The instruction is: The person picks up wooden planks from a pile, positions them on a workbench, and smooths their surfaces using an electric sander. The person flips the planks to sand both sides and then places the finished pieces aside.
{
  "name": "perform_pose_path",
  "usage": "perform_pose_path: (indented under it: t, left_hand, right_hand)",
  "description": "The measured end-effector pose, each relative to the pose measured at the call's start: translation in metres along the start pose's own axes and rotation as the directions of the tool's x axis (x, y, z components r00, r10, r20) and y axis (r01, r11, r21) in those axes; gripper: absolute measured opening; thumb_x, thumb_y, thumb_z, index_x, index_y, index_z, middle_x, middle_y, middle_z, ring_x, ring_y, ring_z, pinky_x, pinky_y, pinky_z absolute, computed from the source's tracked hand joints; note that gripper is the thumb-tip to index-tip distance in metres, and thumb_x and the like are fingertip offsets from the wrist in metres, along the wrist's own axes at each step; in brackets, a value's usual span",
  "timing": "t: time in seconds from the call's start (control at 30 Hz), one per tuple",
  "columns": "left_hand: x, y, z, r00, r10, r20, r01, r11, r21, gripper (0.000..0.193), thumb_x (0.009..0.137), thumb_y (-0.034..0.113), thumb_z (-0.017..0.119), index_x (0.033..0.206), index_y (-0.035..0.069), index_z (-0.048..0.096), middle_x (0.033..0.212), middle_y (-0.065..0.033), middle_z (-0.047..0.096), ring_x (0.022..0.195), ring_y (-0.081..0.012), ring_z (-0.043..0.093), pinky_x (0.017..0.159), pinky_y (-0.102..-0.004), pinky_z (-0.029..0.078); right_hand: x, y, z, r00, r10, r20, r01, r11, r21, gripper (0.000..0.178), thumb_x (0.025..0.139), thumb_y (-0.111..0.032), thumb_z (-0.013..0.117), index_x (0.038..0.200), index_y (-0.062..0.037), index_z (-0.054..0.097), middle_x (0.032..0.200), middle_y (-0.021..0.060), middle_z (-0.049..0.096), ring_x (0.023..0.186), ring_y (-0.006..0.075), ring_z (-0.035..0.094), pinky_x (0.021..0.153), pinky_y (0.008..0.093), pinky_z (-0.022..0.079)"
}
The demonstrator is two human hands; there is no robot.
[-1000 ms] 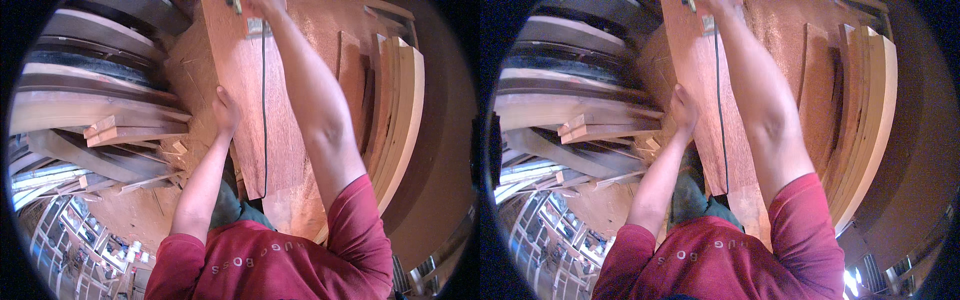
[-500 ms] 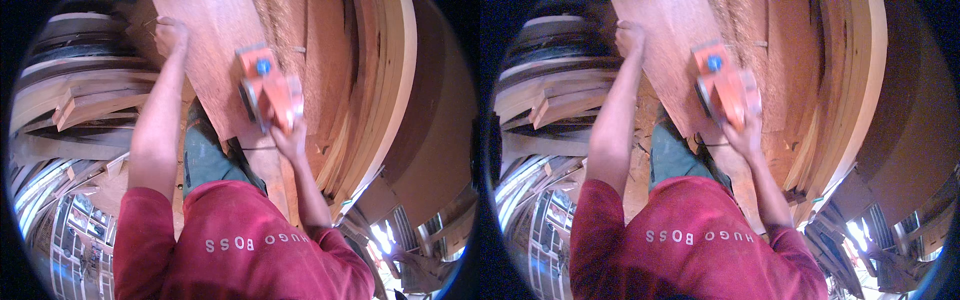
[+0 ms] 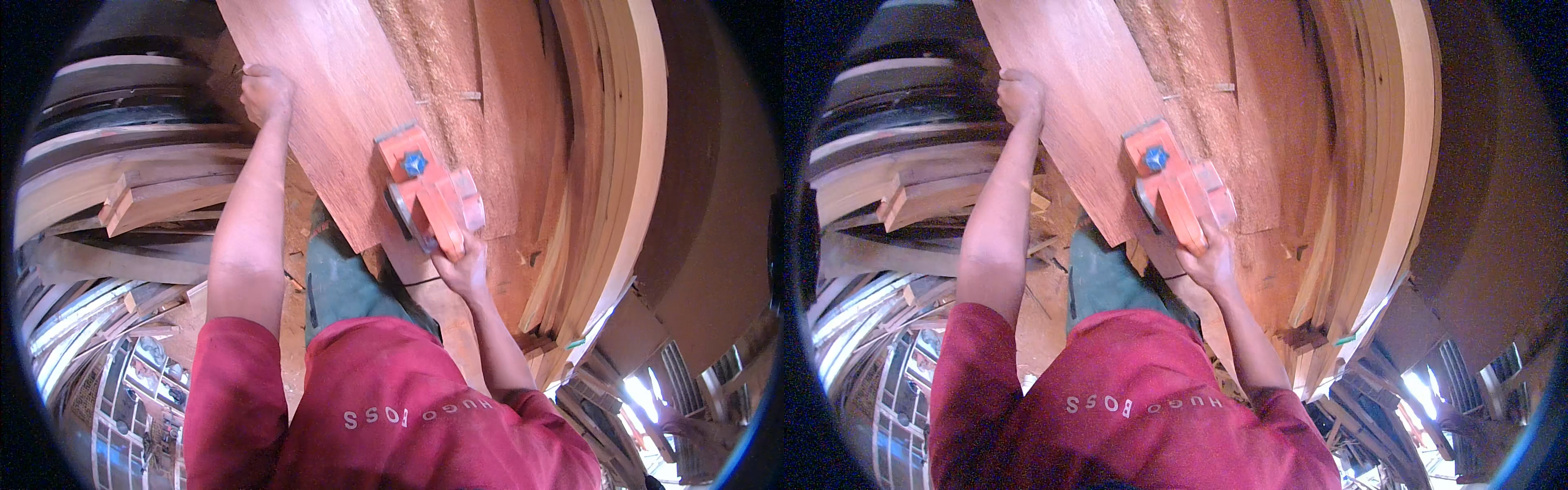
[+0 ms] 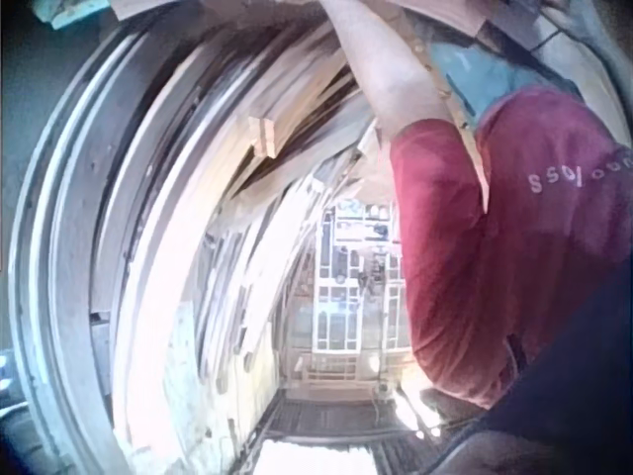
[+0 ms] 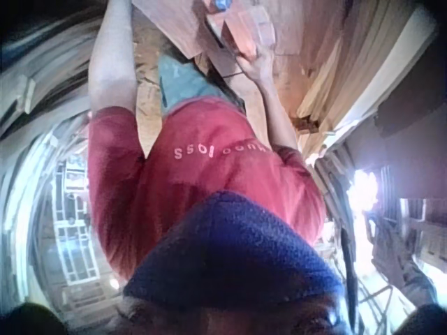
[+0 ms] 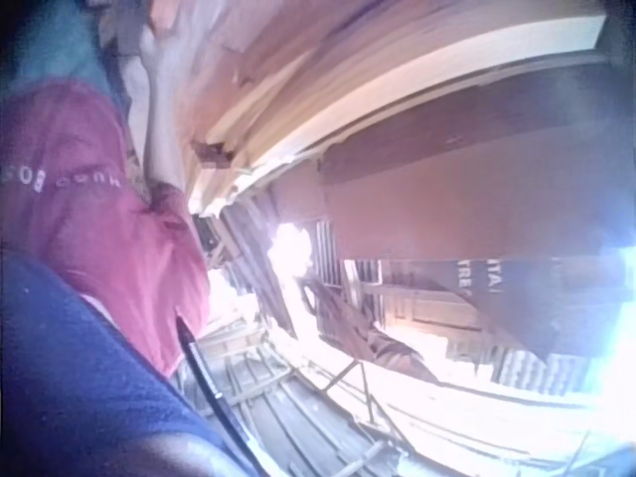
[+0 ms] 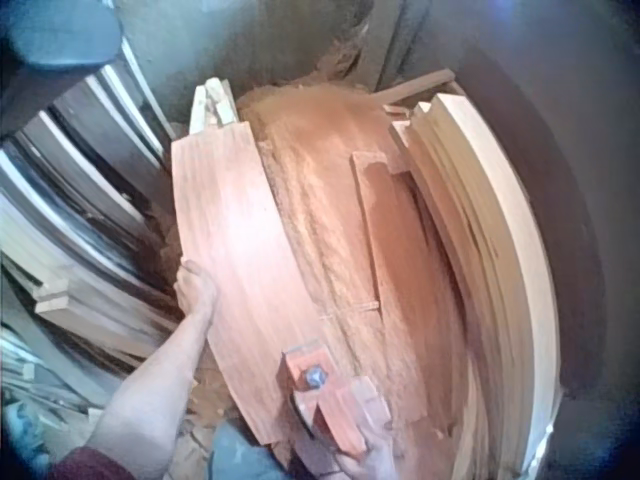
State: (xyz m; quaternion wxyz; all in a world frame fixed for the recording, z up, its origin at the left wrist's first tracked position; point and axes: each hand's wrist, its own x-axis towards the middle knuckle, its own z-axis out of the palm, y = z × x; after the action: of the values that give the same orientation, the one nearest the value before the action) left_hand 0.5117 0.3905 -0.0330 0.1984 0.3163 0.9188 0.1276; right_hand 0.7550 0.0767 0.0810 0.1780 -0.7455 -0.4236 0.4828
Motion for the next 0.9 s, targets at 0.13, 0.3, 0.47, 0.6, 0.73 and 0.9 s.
perform_pose_path:
  t: [0.13, 0.3, 0.47, 0.6, 0.73, 0.9]
  left_hand:
    - [-0.002, 0.004, -0.006, 0.998, -0.003, 0.058, 0.004, 1.000, -0.017, 0.063, 0.100, 0.040, 0.023, 0.106, -0.006, 0.066, 0.108, -0.0330, 0.063, 0.107, -0.0494, 0.059, 0.096, -0.0547, 0.046]
    - [0.001, 0.004, -0.007, 0.998, 0.002, 0.065, 0.002, 0.998, -0.068, 0.062, 0.100, 0.040, 0.024, 0.105, -0.006, 0.065, 0.106, -0.0349, 0.063, 0.105, -0.0524, 0.058, 0.096, -0.0570, 0.044]
    - [0.004, 0.003, -0.006, 0.998, 0.049, 0.044, -0.046, 0.997, -0.062, 0.062, 0.101, 0.040, 0.023, 0.100, -0.006, 0.065, 0.098, -0.0354, 0.064, 0.099, -0.0519, 0.060, 0.091, -0.0591, 0.045]
    - [0.004, 0.002, -0.003, 0.998, 0.067, 0.003, -0.067, 0.996, -0.064, 0.061, 0.101, 0.040, 0.024, 0.098, -0.006, 0.065, 0.090, -0.0348, 0.064, 0.091, -0.0537, 0.061, 0.085, -0.0612, 0.046]
    - [0.001, 0.013, -0.011, 0.998, -0.007, 0.066, 0.012, 0.997, -0.074, 0.061, 0.102, 0.040, 0.024, 0.105, -0.005, 0.064, 0.102, -0.0350, 0.063, 0.099, -0.0534, 0.058, 0.090, -0.0588, 0.044]
    - [0.003, 0.011, -0.008, 0.997, 0.000, 0.071, 0.006, 0.996, -0.088, 0.060, 0.102, 0.040, 0.024, 0.104, -0.005, 0.064, 0.101, -0.0347, 0.063, 0.098, -0.0533, 0.059, 0.090, -0.0587, 0.045]
  right_hand:
    - [0.068, -0.059, 0.008, 0.996, -0.065, -0.065, 0.069, 0.995, 0.077, 0.028, 0.073, -0.014, 0.067, 0.097, -0.0003, 0.064, 0.080, 0.0199, 0.066, 0.079, 0.0298, 0.069, 0.070, 0.0404, 0.052]
    - [0.147, -0.124, 0.014, 0.991, -0.101, -0.084, 0.110, 0.988, 0.106, 0.033, 0.074, -0.016, 0.066, 0.102, 0.0010, 0.065, 0.083, 0.0224, 0.068, 0.080, 0.0312, 0.070, 0.072, 0.0407, 0.053]
    - [0.227, -0.178, 0.018, 0.967, -0.210, -0.144, 0.219, 0.974, 0.053, 0.037, 0.074, -0.022, 0.066, 0.103, 0.0014, 0.065, 0.084, 0.0249, 0.068, 0.082, 0.0370, 0.069, 0.074, 0.0433, 0.053]
    - [0.279, -0.219, 0.024, 0.942, -0.269, -0.199, 0.266, 0.963, -0.042, 0.042, 0.075, -0.028, 0.065, 0.107, -0.0015, 0.065, 0.085, 0.0270, 0.068, 0.083, 0.0400, 0.069, 0.075, 0.0454, 0.054]
    - [0.324, -0.256, 0.027, 0.927, -0.315, -0.204, 0.309, 0.949, -0.061, 0.049, 0.075, -0.032, 0.064, 0.119, -0.0110, 0.063, 0.089, 0.0270, 0.069, 0.085, 0.0407, 0.068, 0.078, 0.0473, 0.054]
    - [0.382, -0.290, 0.037, 0.887, -0.341, -0.310, 0.309, 0.939, -0.150, 0.042, 0.072, -0.037, 0.068, 0.075, 0.0056, 0.066, 0.067, 0.0225, 0.064, 0.070, 0.0288, 0.069, 0.064, 0.0414, 0.053]
